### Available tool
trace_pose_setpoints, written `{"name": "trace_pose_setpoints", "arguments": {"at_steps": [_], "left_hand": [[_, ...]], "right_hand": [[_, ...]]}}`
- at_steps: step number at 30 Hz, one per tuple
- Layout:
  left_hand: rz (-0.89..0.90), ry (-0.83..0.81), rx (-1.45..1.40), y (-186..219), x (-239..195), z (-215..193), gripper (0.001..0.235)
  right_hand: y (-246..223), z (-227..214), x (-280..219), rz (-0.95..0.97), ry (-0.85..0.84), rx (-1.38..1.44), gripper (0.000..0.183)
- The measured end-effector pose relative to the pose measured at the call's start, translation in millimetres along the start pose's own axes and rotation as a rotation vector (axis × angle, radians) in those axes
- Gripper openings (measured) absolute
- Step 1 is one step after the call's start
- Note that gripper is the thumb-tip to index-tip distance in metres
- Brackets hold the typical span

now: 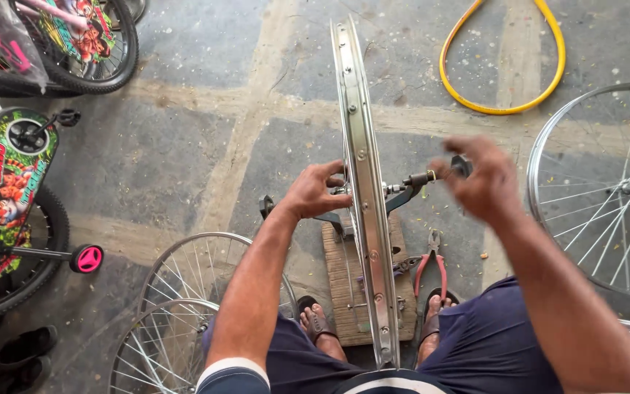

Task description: The person mounts a bicycle wheel onto a truing stand and uses pliers to adjust the spokes. They repeatedly rotate the wheel and tighten or loosen individual spokes to align the rim.

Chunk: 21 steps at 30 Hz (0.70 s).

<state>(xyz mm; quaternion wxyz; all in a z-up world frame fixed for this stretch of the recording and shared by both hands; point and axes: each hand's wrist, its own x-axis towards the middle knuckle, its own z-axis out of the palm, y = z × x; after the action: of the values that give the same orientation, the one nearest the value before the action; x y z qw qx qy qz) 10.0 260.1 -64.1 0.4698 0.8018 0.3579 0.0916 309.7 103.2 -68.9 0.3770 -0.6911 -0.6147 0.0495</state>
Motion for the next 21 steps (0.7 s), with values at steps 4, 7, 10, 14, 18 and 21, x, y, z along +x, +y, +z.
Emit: {"name": "trace_pose_setpoints", "arguments": {"at_steps": [4, 7, 10, 14, 18, 21], "left_hand": [[-0.038, -0.001, 0.051, 2, 3, 0, 0.072], [-0.023, 0.017, 0.003, -1, 0, -1, 0.069], [0.011, 0.017, -0.043, 2, -1, 1, 0.069], [0.018, 0.021, -0.117, 6, 1, -1, 0.072], [0.067, 0.035, -0.113, 1, 2, 1, 0.075], [0.114, 0.052, -0.083, 2, 1, 1, 0.062]], "right_hand": [[53, -3, 27, 0.389, -0.289, 0.216, 0.040], [78, 4, 26, 0.766, -0.542, 0.744, 0.050], [95, 0, 13, 0.313, -0.586, 0.849, 0.061], [107, 6, 25, 0.483, -0.524, 1.076, 0.048], [106, 9, 14, 0.431, -0.587, 1.077, 0.042], [99, 2, 14, 0.281, -0.522, 1.016, 0.045]]}}
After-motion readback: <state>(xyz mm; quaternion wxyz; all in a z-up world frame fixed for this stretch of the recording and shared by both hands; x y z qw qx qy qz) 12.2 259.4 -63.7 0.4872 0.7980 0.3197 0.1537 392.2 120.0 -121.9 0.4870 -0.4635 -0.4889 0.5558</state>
